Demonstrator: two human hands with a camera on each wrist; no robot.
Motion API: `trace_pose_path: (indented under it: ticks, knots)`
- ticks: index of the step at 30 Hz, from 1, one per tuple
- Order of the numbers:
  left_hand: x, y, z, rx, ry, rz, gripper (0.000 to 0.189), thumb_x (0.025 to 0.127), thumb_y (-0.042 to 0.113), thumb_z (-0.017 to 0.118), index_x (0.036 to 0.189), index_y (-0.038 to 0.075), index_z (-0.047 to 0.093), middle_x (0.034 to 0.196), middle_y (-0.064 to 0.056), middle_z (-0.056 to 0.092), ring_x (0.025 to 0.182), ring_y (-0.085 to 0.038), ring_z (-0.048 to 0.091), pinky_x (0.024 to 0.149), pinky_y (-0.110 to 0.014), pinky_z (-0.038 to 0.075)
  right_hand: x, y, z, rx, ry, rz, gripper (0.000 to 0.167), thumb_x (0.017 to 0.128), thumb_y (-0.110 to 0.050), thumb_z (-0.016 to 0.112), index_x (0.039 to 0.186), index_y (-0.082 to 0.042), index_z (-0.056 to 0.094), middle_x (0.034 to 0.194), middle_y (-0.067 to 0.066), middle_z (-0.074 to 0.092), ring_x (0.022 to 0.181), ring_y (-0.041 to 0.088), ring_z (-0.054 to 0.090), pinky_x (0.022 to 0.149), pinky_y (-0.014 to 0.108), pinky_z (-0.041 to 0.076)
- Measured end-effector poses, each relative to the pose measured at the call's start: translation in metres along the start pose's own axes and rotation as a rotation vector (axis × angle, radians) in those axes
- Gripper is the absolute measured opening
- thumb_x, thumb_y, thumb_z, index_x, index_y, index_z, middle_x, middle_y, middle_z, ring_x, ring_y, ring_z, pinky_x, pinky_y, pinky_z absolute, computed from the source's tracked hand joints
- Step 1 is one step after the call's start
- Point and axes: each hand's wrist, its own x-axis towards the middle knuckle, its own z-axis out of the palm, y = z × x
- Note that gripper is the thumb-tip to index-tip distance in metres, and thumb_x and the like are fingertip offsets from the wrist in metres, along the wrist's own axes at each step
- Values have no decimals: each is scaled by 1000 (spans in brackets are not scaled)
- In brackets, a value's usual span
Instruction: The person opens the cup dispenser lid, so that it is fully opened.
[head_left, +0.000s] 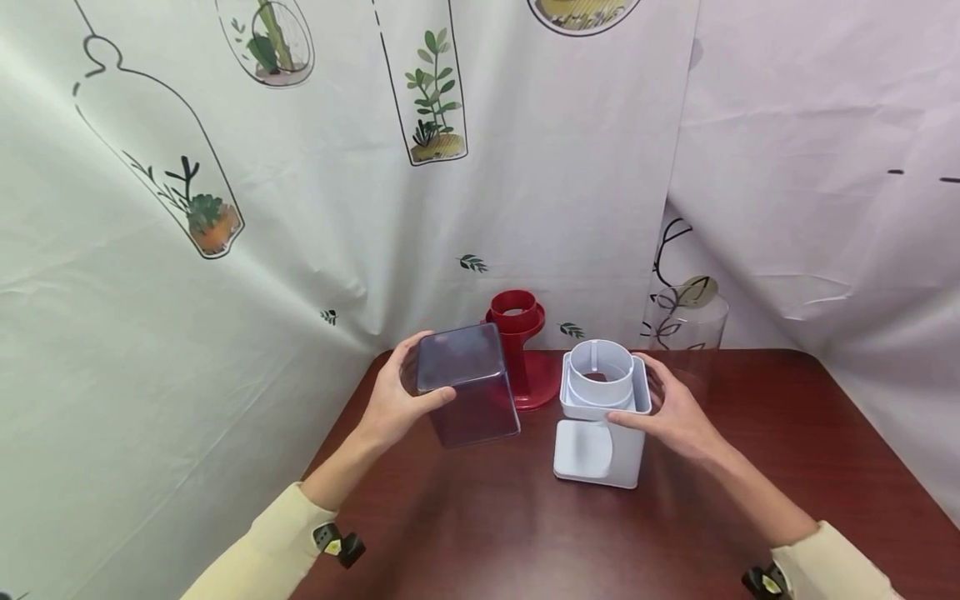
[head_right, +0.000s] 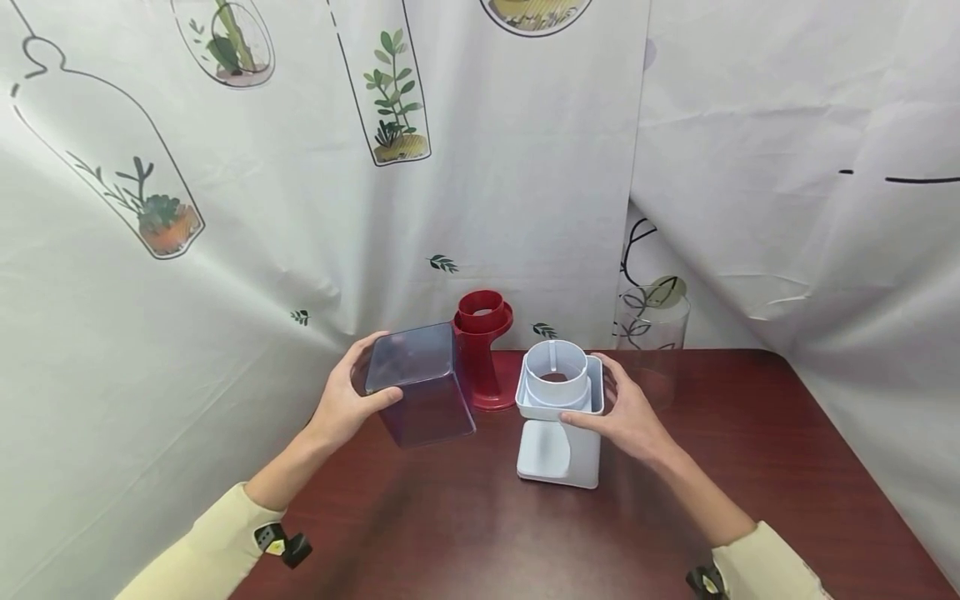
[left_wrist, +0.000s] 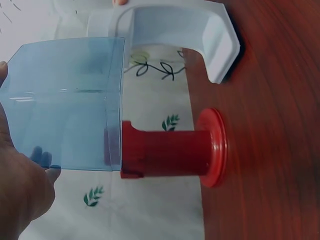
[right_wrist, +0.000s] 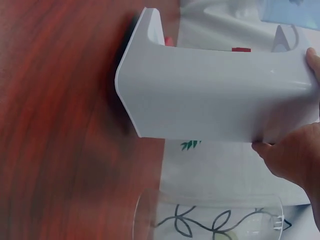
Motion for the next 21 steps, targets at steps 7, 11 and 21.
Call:
trace_pose_path:
  ticks: [7, 11, 21]
  knots:
    - [-4, -10, -6, 17, 51, -42, 84, 75, -9, 82, 147, 4, 41, 136, -14, 54, 116, -26, 55, 92, -27, 50, 11, 3, -4, -26, 30, 4, 95, 76, -14, 89, 151, -3, 31, 145, 20, 44, 136, 35, 41, 109, 32, 34]
    - [-6, -1, -6, 61, 68, -57, 84, 75, -5, 83, 146, -1, 40, 135, -15, 53, 117, -24, 54, 92, -25, 49, 19, 6, -4, -52, 44, 14, 98, 76, -18, 90, 152, -2, 29, 148, 22, 40, 140, 37, 36, 111, 44, 29]
    - [-10, -12, -11, 84, 105, -91, 85, 77, 3, 85, 146, -3, 37, 132, -16, 54, 113, -25, 57, 91, -25, 50, 37, 17, -10, -37, 78, 23, 106, 76, -13, 89, 155, 1, 20, 153, 27, 32, 143, 40, 29, 113, 50, 25]
